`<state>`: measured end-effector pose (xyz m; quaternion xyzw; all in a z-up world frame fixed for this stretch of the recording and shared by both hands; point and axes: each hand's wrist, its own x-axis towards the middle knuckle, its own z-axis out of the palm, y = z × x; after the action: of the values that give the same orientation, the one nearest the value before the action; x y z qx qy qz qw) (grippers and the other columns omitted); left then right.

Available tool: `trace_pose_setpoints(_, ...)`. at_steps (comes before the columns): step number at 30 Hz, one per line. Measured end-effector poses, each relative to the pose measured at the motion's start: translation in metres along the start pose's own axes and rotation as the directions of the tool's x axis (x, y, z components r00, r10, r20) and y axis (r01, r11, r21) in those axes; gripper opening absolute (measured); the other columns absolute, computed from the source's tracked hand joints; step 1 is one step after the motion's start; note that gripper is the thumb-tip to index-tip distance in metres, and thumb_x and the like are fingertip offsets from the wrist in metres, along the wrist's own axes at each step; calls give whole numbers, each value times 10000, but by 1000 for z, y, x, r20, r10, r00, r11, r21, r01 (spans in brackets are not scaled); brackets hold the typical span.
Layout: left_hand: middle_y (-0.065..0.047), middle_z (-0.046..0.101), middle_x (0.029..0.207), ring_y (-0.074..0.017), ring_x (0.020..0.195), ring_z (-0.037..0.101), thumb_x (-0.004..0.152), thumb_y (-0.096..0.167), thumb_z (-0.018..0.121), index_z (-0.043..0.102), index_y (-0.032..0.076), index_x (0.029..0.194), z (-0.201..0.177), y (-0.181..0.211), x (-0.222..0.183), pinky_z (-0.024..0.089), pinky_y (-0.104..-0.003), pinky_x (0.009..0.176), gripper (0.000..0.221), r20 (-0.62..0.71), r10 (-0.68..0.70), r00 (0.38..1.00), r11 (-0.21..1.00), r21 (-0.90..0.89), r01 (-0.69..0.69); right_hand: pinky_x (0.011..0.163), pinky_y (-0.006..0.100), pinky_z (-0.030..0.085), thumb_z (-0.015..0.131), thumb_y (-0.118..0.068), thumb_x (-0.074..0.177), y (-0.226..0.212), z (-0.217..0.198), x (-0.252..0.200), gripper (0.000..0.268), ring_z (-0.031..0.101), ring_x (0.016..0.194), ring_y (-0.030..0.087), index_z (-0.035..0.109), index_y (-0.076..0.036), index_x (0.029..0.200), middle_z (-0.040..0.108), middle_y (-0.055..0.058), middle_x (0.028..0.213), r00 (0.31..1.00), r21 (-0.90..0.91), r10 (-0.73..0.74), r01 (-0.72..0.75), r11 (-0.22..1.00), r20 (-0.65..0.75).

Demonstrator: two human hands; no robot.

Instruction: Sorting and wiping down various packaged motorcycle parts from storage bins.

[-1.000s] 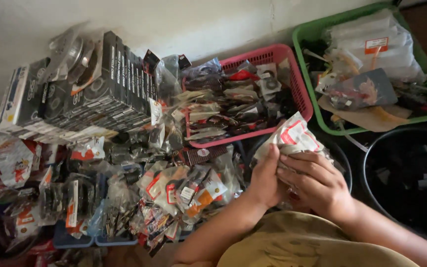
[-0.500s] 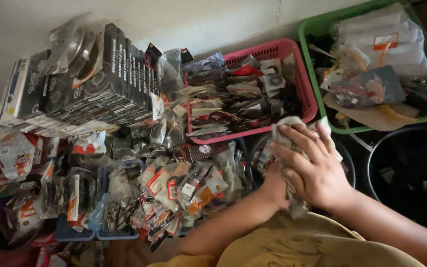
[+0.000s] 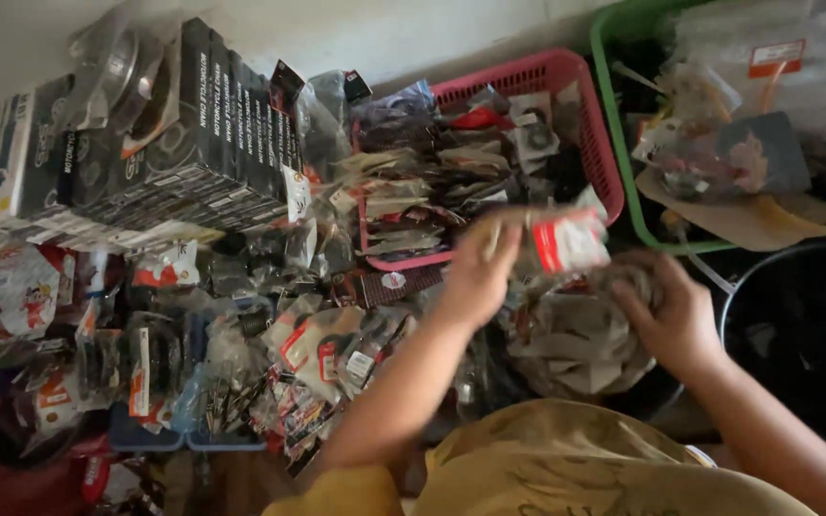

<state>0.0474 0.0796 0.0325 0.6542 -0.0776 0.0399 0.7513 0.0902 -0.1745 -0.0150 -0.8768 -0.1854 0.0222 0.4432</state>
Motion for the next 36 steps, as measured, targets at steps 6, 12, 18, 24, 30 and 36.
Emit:
trace_pose_setpoints(6, -49, 744, 1201, -67, 573, 520, 1021, 95, 627, 720, 174, 1223, -77, 0, 76, 350, -201, 451, 237, -130, 212, 969, 724, 686, -67, 719, 331, 513, 684, -113, 961, 0, -1, -14, 368, 616, 765, 199, 645, -28, 1316, 711, 113, 1003, 982, 165, 160, -175, 971, 99)
trace_pose_setpoints(12, -76, 677, 882, -343, 919, 660, 844, 148, 623, 773, 150, 862, -124, -72, 98, 478, -503, 827, 151, 193, 47, 980, -81, 979, -189, 543, 334, 460, 751, -163, 881, 16, 2, -14, 421, 519, 566, 189, 663, -88, 1287, 709, 80, 867, 983, 50, 121, -129, 990, 135)
trace_pose_setpoints(18, -154, 672, 1328, -407, 1090, 666, 918, 96, 504, 610, 99, 1396, -118, -68, 99, 544, -498, 868, 490, -133, -528, 839, 59, 979, 193, 806, 311, 541, 723, -127, 882, 11, 9, -17, 366, 679, 835, 179, 688, -88, 1244, 770, 50, 1050, 972, 172, 126, -161, 972, 199)
trace_pose_setpoints(24, -162, 755, 1076, -413, 924, 697, 860, 183, 599, 762, 3, 1051, -134, -85, 124, 556, -491, 804, 309, -158, -658, 736, -162, 985, 66, 674, 306, 512, 742, -145, 864, 24, 16, -16, 375, 599, 683, 174, 694, -97, 1233, 744, 52, 903, 974, 119, 126, -150, 981, 187)
trace_pose_setpoints(30, -161, 773, 1038, -377, 1047, 733, 910, 383, 658, 782, 57, 1084, -68, -41, 168, 588, -586, 852, 389, -28, -464, 886, -130, 991, -37, 908, 552, 537, 778, -313, 853, 30, 26, -17, 371, 711, 1078, 404, 729, -239, 1214, 769, 123, 1068, 996, 134, 30, -41, 990, 86)
trace_pose_setpoints(36, -220, 715, 1073, -404, 992, 684, 912, 170, 627, 723, 20, 1141, -67, -187, 244, 565, -546, 774, 290, 157, -268, 950, -239, 945, -223, 836, 577, 553, 774, -297, 836, 37, 33, -16, 355, 714, 967, 456, 736, -223, 1181, 767, 151, 983, 999, 106, -33, 28, 994, 42)
